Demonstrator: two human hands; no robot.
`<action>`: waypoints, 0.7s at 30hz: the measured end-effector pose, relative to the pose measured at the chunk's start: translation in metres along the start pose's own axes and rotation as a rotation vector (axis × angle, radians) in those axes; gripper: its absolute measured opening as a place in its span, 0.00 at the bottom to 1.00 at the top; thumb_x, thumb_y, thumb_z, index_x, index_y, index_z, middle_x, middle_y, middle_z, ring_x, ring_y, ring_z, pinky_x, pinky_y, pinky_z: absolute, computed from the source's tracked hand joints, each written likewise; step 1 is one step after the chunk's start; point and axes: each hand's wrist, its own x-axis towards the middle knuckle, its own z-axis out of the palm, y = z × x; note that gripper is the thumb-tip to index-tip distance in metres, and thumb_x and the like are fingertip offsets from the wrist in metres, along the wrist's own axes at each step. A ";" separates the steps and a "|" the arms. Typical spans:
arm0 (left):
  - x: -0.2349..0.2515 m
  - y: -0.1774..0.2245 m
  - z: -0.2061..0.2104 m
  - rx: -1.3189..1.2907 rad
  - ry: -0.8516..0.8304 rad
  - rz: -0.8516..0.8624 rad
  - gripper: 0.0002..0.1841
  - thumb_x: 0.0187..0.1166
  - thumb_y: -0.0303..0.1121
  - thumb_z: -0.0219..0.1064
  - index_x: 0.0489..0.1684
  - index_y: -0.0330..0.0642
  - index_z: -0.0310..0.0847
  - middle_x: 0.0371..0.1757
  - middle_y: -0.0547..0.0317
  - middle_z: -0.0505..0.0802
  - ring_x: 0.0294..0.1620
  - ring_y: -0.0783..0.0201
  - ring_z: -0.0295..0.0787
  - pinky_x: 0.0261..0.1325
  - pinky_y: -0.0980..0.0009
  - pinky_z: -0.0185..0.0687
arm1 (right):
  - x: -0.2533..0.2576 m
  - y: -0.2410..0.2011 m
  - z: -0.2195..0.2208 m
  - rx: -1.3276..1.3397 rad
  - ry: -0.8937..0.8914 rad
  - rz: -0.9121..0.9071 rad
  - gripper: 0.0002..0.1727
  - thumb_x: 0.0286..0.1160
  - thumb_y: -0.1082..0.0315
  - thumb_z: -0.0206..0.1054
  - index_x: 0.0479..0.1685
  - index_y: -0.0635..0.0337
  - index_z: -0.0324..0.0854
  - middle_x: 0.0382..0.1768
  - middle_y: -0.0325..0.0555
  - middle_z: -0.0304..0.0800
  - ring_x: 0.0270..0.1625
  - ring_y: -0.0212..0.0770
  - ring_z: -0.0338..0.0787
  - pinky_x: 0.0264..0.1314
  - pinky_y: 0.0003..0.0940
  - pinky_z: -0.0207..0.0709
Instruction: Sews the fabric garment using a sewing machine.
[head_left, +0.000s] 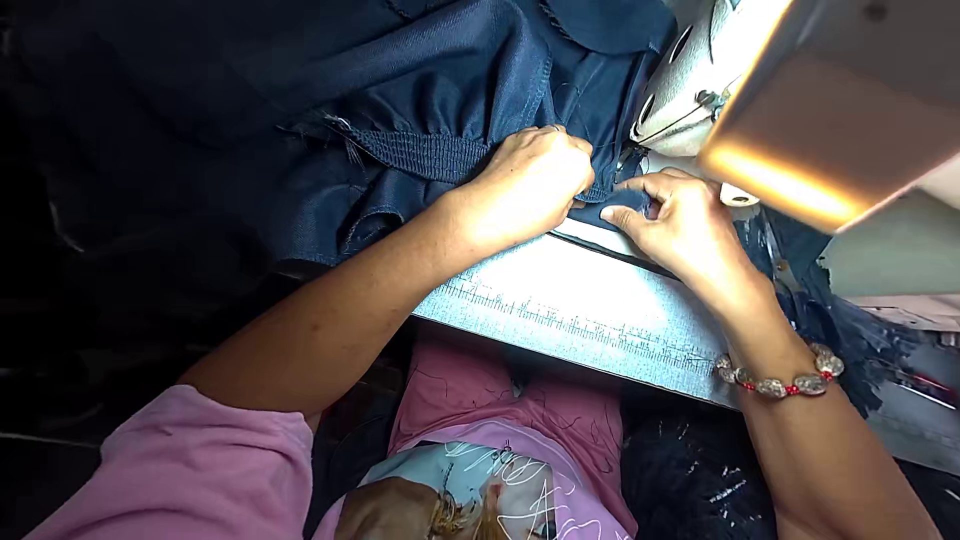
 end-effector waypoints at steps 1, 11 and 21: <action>0.001 0.001 0.000 -0.001 -0.005 -0.012 0.10 0.81 0.25 0.63 0.38 0.36 0.92 0.46 0.44 0.93 0.57 0.42 0.88 0.59 0.46 0.78 | 0.001 -0.001 0.000 0.007 -0.007 0.018 0.13 0.75 0.66 0.74 0.53 0.65 0.90 0.45 0.61 0.89 0.40 0.55 0.86 0.44 0.54 0.77; 0.001 -0.020 0.026 0.074 0.283 0.187 0.10 0.85 0.26 0.57 0.56 0.39 0.83 0.37 0.44 0.90 0.40 0.42 0.89 0.44 0.52 0.82 | 0.034 0.019 0.014 0.227 -0.034 0.410 0.14 0.67 0.61 0.81 0.45 0.58 0.90 0.43 0.49 0.90 0.49 0.43 0.86 0.55 0.50 0.77; 0.002 -0.023 0.027 0.046 0.136 0.137 0.20 0.82 0.24 0.53 0.61 0.51 0.91 0.44 0.45 0.88 0.49 0.42 0.84 0.52 0.51 0.76 | 0.013 0.013 0.024 0.145 0.151 0.192 0.19 0.69 0.67 0.78 0.56 0.66 0.81 0.41 0.52 0.85 0.38 0.44 0.83 0.45 0.43 0.77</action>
